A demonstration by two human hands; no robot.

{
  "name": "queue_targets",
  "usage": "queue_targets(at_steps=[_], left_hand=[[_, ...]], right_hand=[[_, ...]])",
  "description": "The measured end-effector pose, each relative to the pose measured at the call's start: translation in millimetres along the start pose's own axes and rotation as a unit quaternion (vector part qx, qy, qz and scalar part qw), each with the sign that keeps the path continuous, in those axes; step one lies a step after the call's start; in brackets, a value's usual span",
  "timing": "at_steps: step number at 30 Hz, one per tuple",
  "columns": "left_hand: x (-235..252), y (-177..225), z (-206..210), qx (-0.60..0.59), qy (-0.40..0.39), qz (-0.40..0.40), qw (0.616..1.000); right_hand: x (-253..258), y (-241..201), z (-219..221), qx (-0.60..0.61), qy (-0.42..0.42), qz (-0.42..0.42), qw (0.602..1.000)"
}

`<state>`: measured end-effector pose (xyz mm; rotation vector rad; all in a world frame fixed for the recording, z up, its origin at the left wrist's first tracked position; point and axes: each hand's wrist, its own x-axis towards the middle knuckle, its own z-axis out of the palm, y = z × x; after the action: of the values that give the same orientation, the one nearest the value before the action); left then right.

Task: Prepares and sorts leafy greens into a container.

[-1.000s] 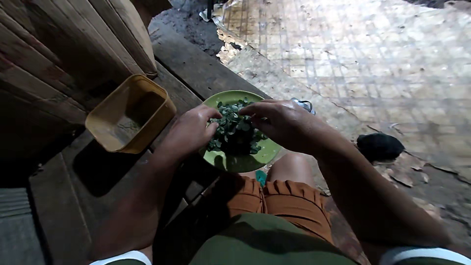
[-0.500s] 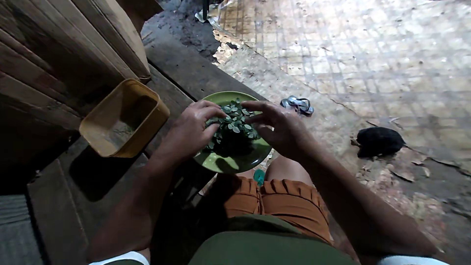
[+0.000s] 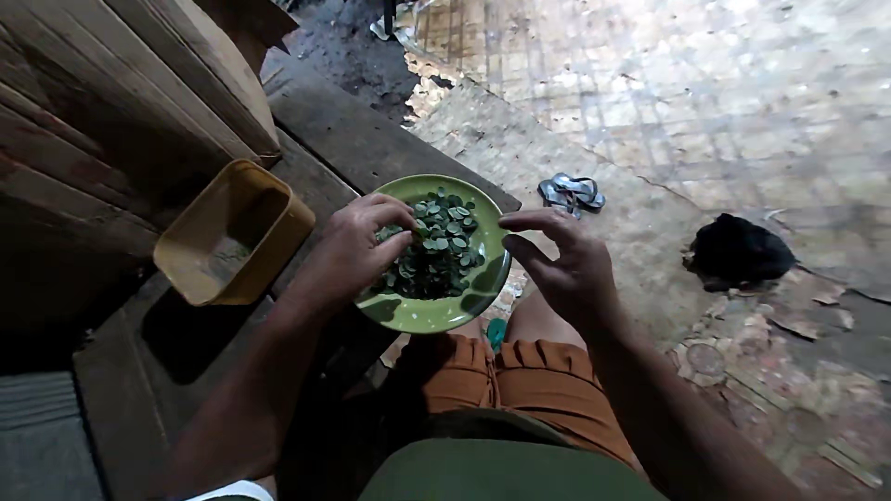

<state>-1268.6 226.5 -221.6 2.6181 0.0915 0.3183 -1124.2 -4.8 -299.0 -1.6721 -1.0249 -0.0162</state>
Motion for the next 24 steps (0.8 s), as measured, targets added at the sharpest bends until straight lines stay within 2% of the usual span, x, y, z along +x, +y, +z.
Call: queue_targets(at_steps=[4,9,13,17,21,24], left_hand=[[-2,10,1,-0.030,0.002,-0.025,0.999],[-3,16,6,-0.004,0.006,0.006,1.000],[-10,13,0,-0.020,0.008,-0.012,1.000],[-12,21,5,-0.155,0.005,-0.056,0.986],[-7,29,27,-0.257,0.083,-0.078,0.960],[-6,30,32,-0.260,0.119,-0.072,0.956]], right_hand=[[14,-20,19,-0.015,-0.002,-0.061,0.998],[31,-37,41,-0.044,-0.046,-0.103,0.993],[35,-34,40,0.009,-0.026,-0.060,0.998],[33,-28,41,0.106,-0.009,-0.008,0.994],[30,-27,47,0.124,-0.002,0.009,0.992],[29,-25,47,0.112,0.009,0.007,0.994]])
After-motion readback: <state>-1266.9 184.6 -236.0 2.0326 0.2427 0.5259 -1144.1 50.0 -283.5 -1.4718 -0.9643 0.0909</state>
